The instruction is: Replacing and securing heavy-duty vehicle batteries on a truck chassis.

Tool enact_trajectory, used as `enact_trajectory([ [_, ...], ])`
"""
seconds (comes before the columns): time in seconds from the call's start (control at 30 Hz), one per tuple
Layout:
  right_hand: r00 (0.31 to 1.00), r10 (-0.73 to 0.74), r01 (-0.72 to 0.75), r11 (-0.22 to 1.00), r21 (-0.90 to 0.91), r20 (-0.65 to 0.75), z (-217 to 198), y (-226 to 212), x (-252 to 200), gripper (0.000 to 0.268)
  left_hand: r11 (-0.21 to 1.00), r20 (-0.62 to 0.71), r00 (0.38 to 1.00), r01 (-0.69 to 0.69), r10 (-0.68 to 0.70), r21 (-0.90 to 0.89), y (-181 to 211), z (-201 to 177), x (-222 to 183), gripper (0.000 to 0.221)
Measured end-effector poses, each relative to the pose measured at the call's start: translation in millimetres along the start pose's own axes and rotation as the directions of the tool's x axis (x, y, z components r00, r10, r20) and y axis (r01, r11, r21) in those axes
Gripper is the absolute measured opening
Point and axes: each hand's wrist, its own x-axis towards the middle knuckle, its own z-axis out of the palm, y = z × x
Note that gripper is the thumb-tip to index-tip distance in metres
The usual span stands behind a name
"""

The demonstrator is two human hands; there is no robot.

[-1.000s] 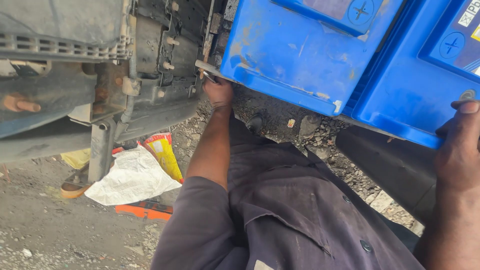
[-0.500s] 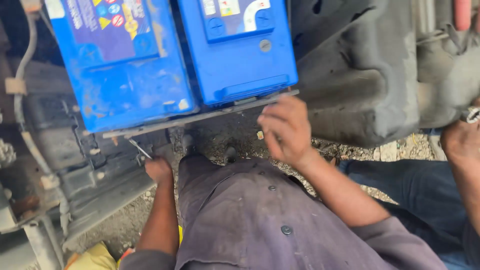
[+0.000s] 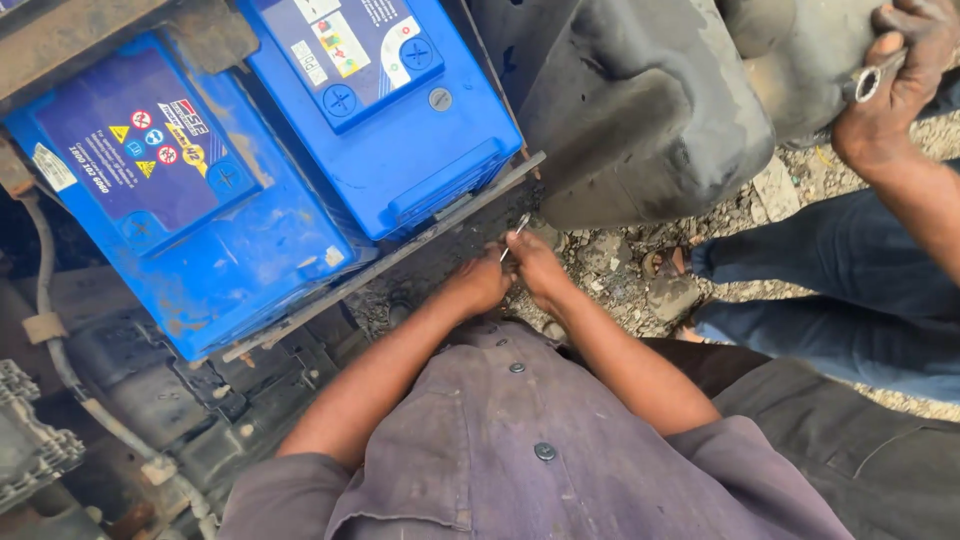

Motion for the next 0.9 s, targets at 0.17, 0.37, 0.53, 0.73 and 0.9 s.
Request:
enact_trajectory([
  [0.17, 0.954, -0.261, 0.168, 0.875, -0.455, -0.15, -29, 10, 31, 0.025, 0.868, -0.109, 0.889, -0.398, 0.445, 0.298, 61, -87, -86, 0.048],
  [0.37, 0.899, -0.404, 0.114, 0.59, -0.799, -0.171, -26, -33, 50, 0.021, 0.748, -0.599, 0.448, -0.409, 0.664, 0.523, 59, -171, -158, 0.014],
  [0.53, 0.865, -0.489, 0.195, 0.536, -0.822, -0.114, -35, -29, 77, 0.013, 0.859, -0.719, 0.476, -0.206, 0.506, 0.469, 41, -184, -164, 0.006],
  [0.73, 0.77, -0.633, 0.25, 0.417, -0.874, -0.082, -34, -28, 78, 0.015, 0.827, -0.64, 0.561, -0.158, 0.525, 0.54, 44, -193, -171, 0.011],
  [0.9, 0.743, -0.662, 0.235, 0.396, -0.888, -0.099, -35, -20, 84, 0.014, 0.944, -0.611, 0.736, -0.115, 0.29, 0.31, 47, -197, -169, 0.02],
])
